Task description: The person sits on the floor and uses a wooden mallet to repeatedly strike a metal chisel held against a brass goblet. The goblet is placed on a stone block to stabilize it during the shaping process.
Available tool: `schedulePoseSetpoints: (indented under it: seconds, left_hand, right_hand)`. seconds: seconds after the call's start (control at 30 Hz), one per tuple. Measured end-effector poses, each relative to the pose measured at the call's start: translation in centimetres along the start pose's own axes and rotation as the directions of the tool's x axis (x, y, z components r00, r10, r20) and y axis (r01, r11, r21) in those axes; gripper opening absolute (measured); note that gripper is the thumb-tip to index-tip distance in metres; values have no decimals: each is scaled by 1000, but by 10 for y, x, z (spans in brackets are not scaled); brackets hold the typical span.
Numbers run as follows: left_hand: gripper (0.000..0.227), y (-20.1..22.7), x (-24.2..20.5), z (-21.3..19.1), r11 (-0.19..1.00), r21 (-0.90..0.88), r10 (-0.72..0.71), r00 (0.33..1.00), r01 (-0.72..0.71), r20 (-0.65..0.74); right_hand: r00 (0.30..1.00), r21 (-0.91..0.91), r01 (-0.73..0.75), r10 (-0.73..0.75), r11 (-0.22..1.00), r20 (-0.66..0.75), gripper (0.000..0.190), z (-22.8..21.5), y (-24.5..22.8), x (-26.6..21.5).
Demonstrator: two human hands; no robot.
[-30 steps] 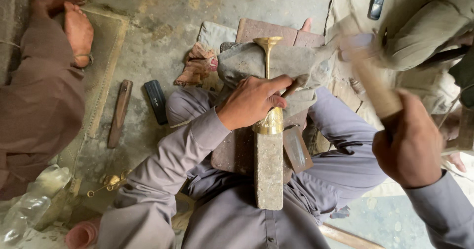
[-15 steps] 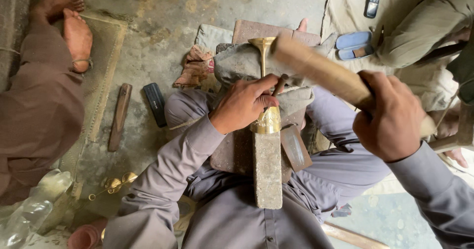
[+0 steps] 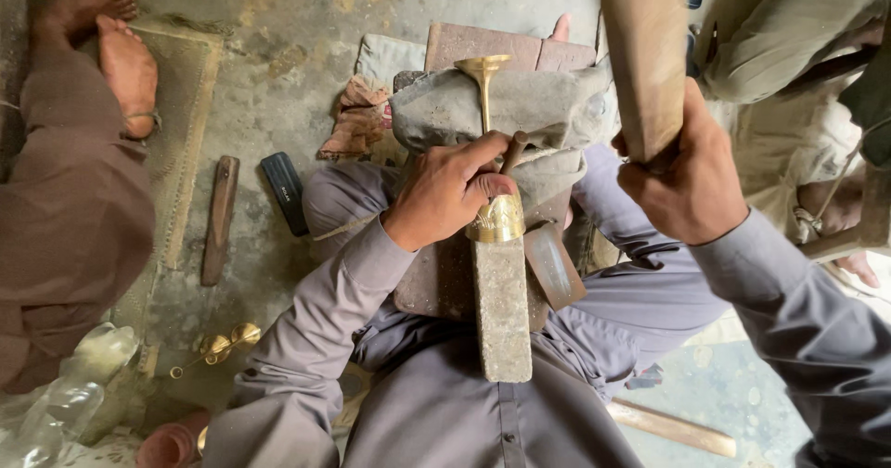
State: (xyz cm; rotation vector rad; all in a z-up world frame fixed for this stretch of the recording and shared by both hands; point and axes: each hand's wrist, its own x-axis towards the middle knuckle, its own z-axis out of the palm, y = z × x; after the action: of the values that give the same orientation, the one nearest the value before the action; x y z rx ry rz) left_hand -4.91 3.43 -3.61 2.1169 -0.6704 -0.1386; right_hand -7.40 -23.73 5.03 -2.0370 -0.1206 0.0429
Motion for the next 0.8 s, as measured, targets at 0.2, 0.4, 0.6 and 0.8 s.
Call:
schedulePoseSetpoints:
  seconds: [0.2, 0.4, 0.6, 0.8]
  left_hand:
    - [36, 3, -3, 0, 990, -8, 141, 983, -143, -119]
    - [33, 2, -3, 3, 991, -67, 105, 982, -117, -157]
    - [33, -3, -8, 7, 975, -162, 118, 976, -149, -185]
    - [36, -4, -12, 6, 993, -105, 37, 982, -57, -184]
  right_hand:
    - [998, -57, 28, -31, 998, -51, 50, 7, -6, 9]
    - [997, 52, -53, 50, 997, 50, 57, 11, -14, 11]
    - [1000, 0, -15, 15, 1000, -1, 55, 16, -16, 10]
    - [1000, 45, 26, -26, 999, 0, 60, 16, -20, 17]
